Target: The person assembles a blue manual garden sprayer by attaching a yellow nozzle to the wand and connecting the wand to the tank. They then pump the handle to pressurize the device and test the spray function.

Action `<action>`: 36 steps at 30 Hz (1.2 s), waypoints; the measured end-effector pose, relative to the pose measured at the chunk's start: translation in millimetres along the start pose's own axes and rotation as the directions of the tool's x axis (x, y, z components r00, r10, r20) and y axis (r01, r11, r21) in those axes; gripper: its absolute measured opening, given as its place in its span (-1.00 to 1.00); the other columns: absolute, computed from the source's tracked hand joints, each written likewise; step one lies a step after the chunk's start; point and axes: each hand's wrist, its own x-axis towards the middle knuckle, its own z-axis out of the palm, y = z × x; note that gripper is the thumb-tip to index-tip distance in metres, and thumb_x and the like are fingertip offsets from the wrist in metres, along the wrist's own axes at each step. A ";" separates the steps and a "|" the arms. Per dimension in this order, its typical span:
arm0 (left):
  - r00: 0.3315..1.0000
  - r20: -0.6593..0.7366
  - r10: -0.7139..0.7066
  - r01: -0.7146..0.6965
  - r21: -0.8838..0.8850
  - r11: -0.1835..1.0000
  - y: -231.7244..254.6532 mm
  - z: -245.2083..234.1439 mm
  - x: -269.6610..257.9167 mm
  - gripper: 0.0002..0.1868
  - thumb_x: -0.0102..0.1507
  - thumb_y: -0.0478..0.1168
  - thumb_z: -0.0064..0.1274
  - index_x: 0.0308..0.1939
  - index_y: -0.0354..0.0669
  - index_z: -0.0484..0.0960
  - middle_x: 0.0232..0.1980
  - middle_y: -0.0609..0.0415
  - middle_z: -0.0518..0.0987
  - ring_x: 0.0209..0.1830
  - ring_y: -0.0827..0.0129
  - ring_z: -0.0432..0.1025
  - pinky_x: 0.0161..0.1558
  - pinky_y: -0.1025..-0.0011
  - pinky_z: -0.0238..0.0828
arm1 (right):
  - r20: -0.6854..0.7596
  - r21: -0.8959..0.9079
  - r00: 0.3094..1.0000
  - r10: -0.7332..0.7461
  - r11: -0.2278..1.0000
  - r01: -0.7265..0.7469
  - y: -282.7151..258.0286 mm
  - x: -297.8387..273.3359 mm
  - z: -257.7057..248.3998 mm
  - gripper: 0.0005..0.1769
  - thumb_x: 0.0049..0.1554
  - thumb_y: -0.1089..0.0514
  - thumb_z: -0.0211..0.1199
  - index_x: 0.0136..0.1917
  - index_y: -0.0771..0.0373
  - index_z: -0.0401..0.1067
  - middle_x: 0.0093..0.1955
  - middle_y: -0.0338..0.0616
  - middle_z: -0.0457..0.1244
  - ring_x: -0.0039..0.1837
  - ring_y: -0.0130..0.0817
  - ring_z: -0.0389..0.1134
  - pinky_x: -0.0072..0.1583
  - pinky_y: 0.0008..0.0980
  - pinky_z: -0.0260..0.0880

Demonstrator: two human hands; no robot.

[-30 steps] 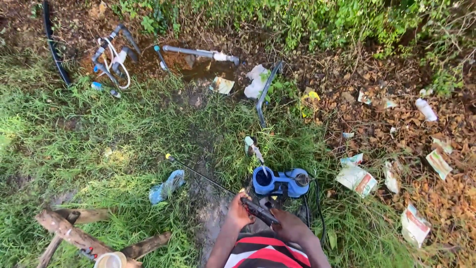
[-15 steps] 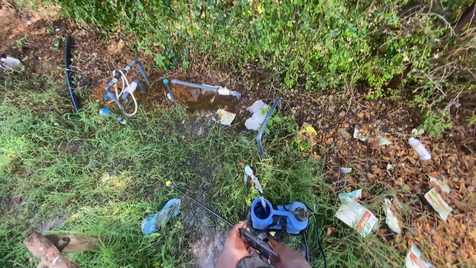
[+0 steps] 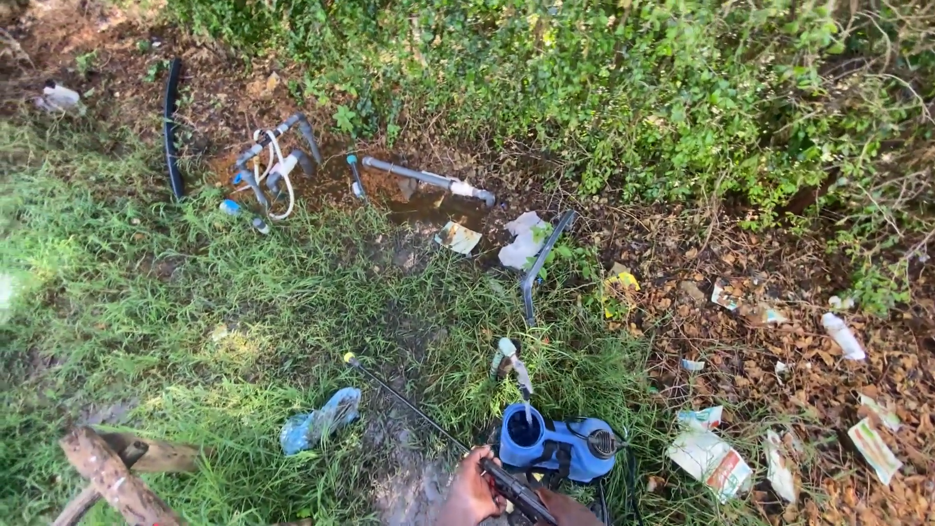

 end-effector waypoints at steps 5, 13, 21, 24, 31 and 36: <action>0.998 -0.051 0.025 -0.024 0.018 1.000 7.5 9.9 -27.0 -0.68 0.28 0.08 0.17 -0.39 0.02 0.50 -0.27 0.09 0.54 -0.29 0.31 0.21 -0.13 0.25 0.10 | -0.105 -0.022 0.991 -0.087 0.996 0.085 12.7 17.9 15.7 -0.17 0.22 -0.31 0.24 0.59 -0.06 0.02 0.54 -0.25 0.15 0.51 -0.31 0.23 0.50 -0.24 0.18; 1.000 0.012 0.021 -0.020 -0.103 0.994 18.7 5.3 -27.1 -0.71 0.26 0.07 0.20 -0.35 0.01 0.56 -0.26 0.11 0.58 -0.29 0.35 0.25 -0.06 0.28 0.15 | -0.054 -0.079 0.991 0.121 0.989 -0.125 -7.9 29.3 12.8 -0.03 0.25 -0.29 0.29 0.65 0.00 -0.18 0.66 -0.22 -0.06 0.63 -0.32 0.09 0.64 -0.15 -0.03; 0.997 0.070 0.016 -0.002 -0.192 0.981 20.0 -3.7 -11.7 -0.72 0.16 0.01 0.33 -0.44 0.05 0.57 -0.33 0.14 0.60 -0.37 0.34 0.29 -0.11 0.25 0.19 | -0.048 -0.156 0.989 0.140 0.977 -0.146 -23.0 25.6 11.4 -0.09 0.29 -0.23 0.21 0.64 0.06 -0.21 0.61 -0.18 0.04 0.52 -0.25 0.23 0.58 -0.19 0.15; 0.998 0.056 -0.013 0.023 -0.178 0.984 21.3 1.9 -23.3 -0.76 0.22 0.00 0.29 -0.42 0.07 0.59 -0.35 0.16 0.59 -0.39 0.38 0.28 -0.18 0.34 0.16 | -0.058 -0.105 0.953 0.296 0.948 -0.301 -103.4 -41.3 -11.8 -0.18 0.35 -0.11 0.13 0.67 -0.14 -0.27 0.68 -0.25 -0.11 0.66 -0.28 -0.02 0.67 -0.13 -0.04; 0.996 0.094 0.010 -0.001 -0.095 0.995 9.8 -0.7 -1.3 -0.70 0.04 0.00 0.41 -0.55 0.14 0.54 -0.41 0.21 0.60 -0.44 0.38 0.32 -0.34 0.37 0.13 | -0.194 0.031 0.980 0.055 0.998 -0.050 -77.8 -55.7 -6.4 -0.39 0.25 0.13 0.17 0.52 0.01 0.11 0.39 -0.17 0.27 0.29 -0.26 0.47 0.40 -0.32 0.55; 0.984 0.178 -0.009 0.011 -0.009 1.000 -2.7 -6.8 21.6 -0.73 0.18 0.07 0.19 -0.53 0.28 0.45 -0.47 0.40 0.49 -0.50 0.39 0.42 -0.52 0.41 -0.04 | -0.252 -0.005 0.968 -0.016 1.000 0.016 -63.8 -65.3 -3.0 -0.38 0.28 0.02 0.10 0.56 0.07 0.07 0.42 -0.03 0.25 0.35 -0.12 0.39 0.40 -0.08 0.42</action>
